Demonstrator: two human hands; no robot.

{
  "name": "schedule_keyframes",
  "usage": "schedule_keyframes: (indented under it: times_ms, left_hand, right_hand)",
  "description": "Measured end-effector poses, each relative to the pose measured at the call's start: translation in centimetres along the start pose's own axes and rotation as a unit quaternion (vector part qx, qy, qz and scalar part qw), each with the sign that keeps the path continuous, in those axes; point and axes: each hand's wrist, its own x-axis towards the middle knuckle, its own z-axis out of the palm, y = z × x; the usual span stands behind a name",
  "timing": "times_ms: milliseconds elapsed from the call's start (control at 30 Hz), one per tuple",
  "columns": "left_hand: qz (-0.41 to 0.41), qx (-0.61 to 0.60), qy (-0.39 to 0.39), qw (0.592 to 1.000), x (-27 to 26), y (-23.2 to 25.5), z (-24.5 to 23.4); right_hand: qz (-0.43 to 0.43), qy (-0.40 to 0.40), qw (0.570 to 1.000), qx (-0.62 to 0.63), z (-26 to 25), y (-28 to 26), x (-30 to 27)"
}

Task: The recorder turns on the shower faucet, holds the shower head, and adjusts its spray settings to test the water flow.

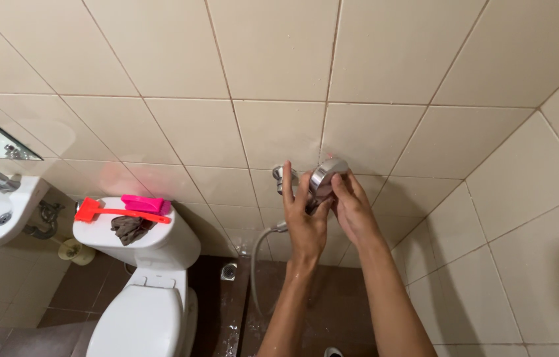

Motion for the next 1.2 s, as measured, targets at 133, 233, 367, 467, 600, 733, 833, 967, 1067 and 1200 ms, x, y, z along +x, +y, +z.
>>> schedule_keyframes:
  times_ms: [133,233,367,467,600,733,833,967,1067,1200]
  left_hand:
    - [0.011,-0.019,-0.007,1.0,1.0,0.7,0.0]
    - [-0.023,0.027,-0.028,0.999,2.3,1.8,0.0]
    - [0.157,0.061,-0.014,0.986,4.1,1.5,0.7]
    - [0.194,0.042,-0.025,0.98,5.9,3.5,0.3]
    - [0.205,-0.004,-0.068,0.976,7.9,6.2,0.0]
    - [0.194,-0.011,-0.102,0.976,9.8,8.3,-0.7]
    - [0.236,-0.005,-0.096,0.967,10.6,8.4,-1.5]
    - [0.252,-0.008,-0.084,0.964,10.9,7.6,-3.2]
    - [0.247,0.017,-0.062,0.967,10.8,6.5,-4.6]
    - [0.241,0.05,-0.02,0.969,10.2,4.4,-6.6]
  right_hand:
    - [-0.002,0.01,0.999,-0.041,3.2,-2.6,-0.9]
    - [-0.043,0.023,0.996,-0.069,6.1,-4.7,-0.9]
    - [-0.108,0.099,0.974,-0.174,8.8,-7.4,-0.1]
    - [-0.148,0.105,0.972,-0.15,9.9,-9.3,0.4]
    - [-0.231,0.077,0.966,-0.088,10.5,-10.8,1.2]
    - [-0.262,0.068,0.961,-0.058,12.6,-12.4,1.0]
    - [-0.269,0.065,0.96,-0.044,13.7,-12.6,1.3]
    - [-0.269,0.052,0.959,-0.069,14.5,-11.2,2.1]
    - [-0.253,0.043,0.963,-0.078,15.6,-9.9,2.4]
    - [-0.206,0.047,0.97,-0.123,16.8,-7.8,2.9]
